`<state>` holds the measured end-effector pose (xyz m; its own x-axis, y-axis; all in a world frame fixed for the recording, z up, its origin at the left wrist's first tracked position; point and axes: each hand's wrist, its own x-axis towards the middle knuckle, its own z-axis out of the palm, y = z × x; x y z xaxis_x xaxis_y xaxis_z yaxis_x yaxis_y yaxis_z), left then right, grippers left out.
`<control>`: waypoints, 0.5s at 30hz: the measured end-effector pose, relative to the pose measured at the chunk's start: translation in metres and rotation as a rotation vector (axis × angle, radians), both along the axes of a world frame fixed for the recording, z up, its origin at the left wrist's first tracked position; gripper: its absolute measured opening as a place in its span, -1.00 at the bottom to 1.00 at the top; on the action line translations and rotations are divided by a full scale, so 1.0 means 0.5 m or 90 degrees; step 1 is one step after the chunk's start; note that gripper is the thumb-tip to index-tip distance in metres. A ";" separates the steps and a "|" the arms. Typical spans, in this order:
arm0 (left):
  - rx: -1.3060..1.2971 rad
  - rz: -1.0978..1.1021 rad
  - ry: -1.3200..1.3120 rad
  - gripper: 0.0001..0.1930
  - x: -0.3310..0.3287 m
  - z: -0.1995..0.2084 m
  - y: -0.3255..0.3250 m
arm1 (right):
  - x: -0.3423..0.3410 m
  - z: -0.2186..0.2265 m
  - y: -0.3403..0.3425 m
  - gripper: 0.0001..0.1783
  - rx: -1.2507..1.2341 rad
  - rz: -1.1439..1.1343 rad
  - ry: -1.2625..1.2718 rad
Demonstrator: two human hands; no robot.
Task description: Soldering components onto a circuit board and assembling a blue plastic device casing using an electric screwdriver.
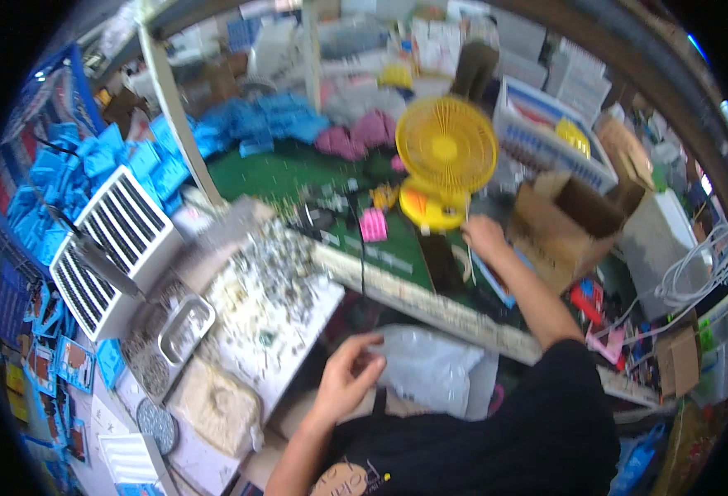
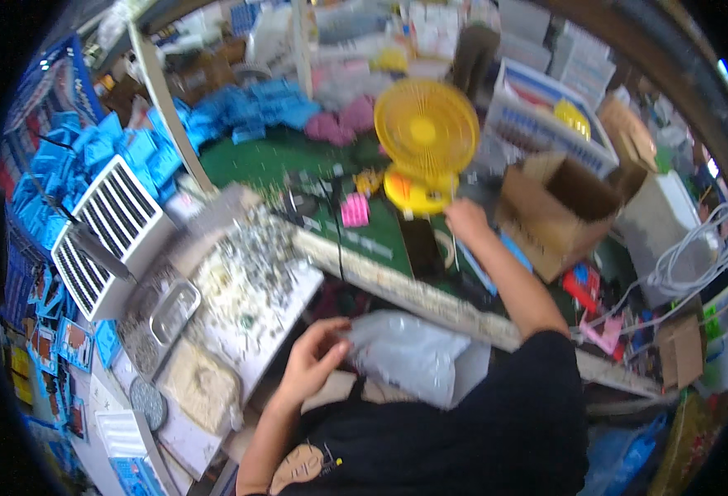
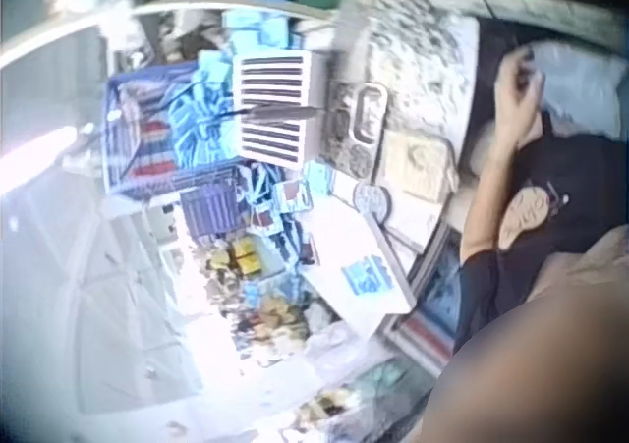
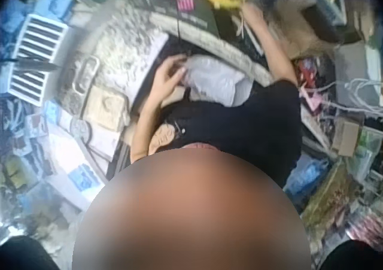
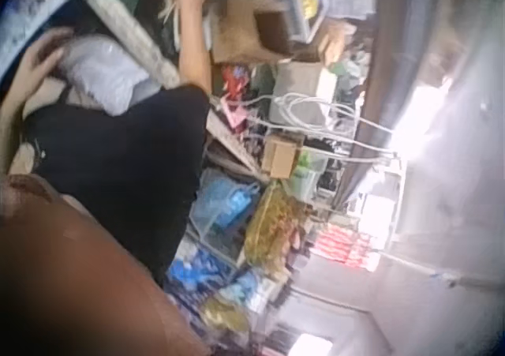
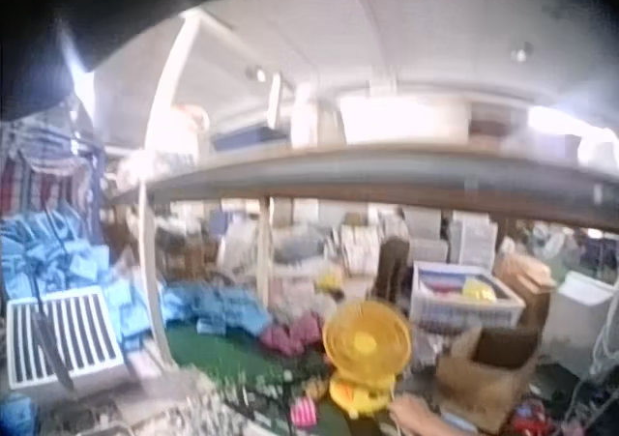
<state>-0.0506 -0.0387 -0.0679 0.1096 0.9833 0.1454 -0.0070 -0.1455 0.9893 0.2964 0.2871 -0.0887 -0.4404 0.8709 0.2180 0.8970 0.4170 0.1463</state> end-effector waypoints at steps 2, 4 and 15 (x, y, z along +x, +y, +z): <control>0.014 -0.002 -0.011 -0.61 -0.012 0.013 -0.006 | -0.045 0.115 -0.095 -0.79 0.119 0.111 0.190; 0.013 -0.033 -0.002 -0.60 -0.012 0.049 -0.017 | -0.116 0.272 -0.212 -0.82 0.170 0.264 0.312; 0.173 -0.058 0.065 -0.56 -0.023 0.146 -0.124 | -0.312 1.061 -0.454 -0.64 0.744 0.240 0.349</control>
